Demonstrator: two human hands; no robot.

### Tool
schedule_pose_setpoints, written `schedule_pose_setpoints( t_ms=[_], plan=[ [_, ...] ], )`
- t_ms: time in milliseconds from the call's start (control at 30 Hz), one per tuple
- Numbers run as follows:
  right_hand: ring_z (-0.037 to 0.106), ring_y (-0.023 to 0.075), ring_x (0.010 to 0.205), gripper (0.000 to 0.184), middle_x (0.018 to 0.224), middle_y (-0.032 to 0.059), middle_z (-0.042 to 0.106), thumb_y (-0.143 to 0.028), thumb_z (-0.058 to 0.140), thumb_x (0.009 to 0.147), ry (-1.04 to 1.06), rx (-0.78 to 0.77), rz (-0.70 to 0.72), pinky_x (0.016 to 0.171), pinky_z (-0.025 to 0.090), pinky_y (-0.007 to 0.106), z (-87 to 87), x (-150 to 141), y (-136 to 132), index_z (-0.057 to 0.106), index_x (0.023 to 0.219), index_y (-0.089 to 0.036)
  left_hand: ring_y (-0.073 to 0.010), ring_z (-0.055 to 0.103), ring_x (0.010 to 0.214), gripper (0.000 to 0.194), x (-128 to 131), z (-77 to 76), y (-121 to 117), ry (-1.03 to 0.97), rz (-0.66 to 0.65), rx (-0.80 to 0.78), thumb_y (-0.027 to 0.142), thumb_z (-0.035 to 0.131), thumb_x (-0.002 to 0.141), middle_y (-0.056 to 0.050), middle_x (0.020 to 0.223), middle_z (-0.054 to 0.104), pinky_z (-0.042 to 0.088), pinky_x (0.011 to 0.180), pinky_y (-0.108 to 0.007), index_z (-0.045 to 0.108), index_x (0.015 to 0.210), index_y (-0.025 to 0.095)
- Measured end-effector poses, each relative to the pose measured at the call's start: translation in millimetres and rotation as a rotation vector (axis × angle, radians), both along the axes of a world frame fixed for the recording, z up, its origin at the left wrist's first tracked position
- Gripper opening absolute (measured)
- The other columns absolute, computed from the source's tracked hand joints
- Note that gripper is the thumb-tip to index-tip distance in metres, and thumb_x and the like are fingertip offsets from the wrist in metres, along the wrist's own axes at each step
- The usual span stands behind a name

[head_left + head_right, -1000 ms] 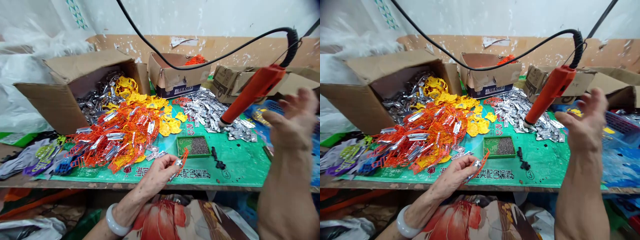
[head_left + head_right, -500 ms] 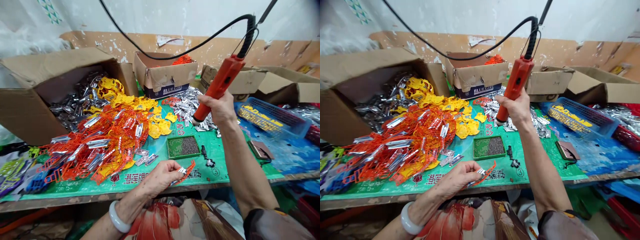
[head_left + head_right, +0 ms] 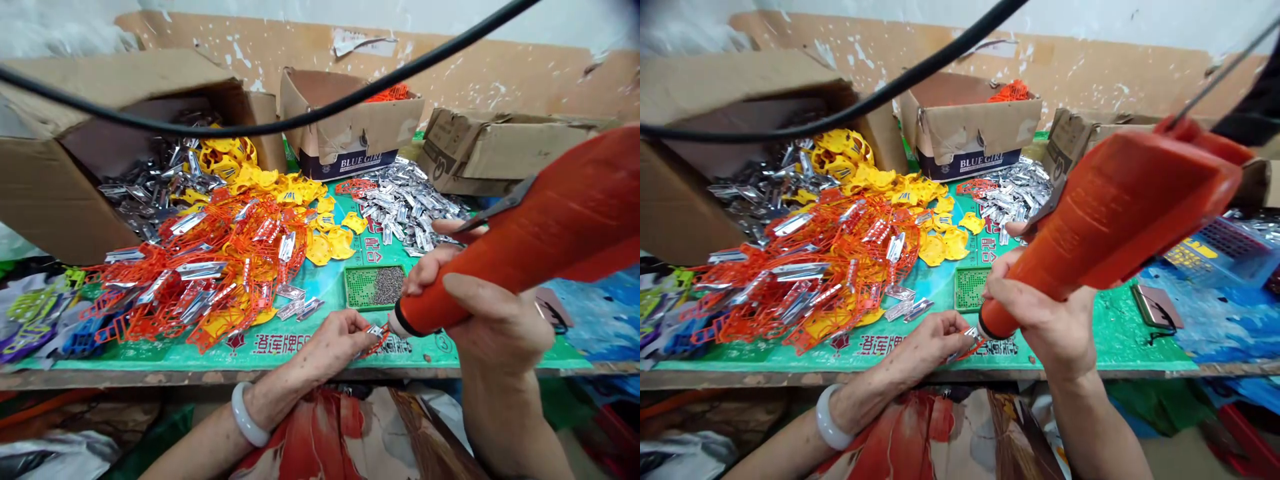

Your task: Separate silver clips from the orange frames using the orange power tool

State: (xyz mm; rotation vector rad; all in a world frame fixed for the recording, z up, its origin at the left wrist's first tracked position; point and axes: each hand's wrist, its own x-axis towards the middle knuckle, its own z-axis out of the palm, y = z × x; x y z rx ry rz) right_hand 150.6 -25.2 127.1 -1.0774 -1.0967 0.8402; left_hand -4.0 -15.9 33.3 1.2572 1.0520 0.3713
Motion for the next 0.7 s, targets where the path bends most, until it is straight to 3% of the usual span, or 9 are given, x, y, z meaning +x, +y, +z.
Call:
schedule_pose_setpoints(
  t_ms=[233, 533, 700],
  plan=[
    [0.058, 0.0158, 0.054, 0.041, 0.064, -0.0026, 0.056, -0.028, 0.066, 0.071, 0.006, 0.071, -0.016, 0.057, 0.052, 0.037, -12.2, -1.3, -3.1, 0.053, 0.109, -0.023, -0.0093, 0.037, 0.052, 0.013, 2.4, 0.6, 0.3, -0.012, 0.038, -0.042, 0.028, 0.062, 0.068, 0.004, 0.056, 0.051, 0.024, 0.050, -0.023, 0.058, 0.064, 0.016],
    [0.057, 0.0173, 0.058, 0.044, 0.067, -0.0016, 0.059, -0.031, 0.074, 0.069, 0.135, 0.063, 0.035, 0.063, 0.049, 0.039, -19.5, -0.6, -5.5, 0.057, 0.108, -0.023, -0.0095, 0.039, 0.055, 0.015, 2.4, -7.8, 2.5, -0.076, 0.063, -0.124, 0.028, 0.064, 0.066, 0.004, 0.059, 0.053, 0.026, 0.053, -0.024, 0.058, 0.066, 0.014],
    [0.058, 0.0175, 0.058, 0.035, 0.067, -0.0018, 0.060, -0.030, 0.074, 0.068, 0.177, 0.077, 0.055, 0.061, 0.049, 0.038, -19.6, 0.1, -5.7, 0.058, 0.100, -0.025, -0.0088, 0.037, 0.053, 0.013, 1.9, -10.4, 1.8, -0.092, 0.053, -0.145, 0.027, 0.062, 0.067, 0.004, 0.058, 0.051, 0.024, 0.052, -0.023, 0.058, 0.066, 0.014]
  ],
)
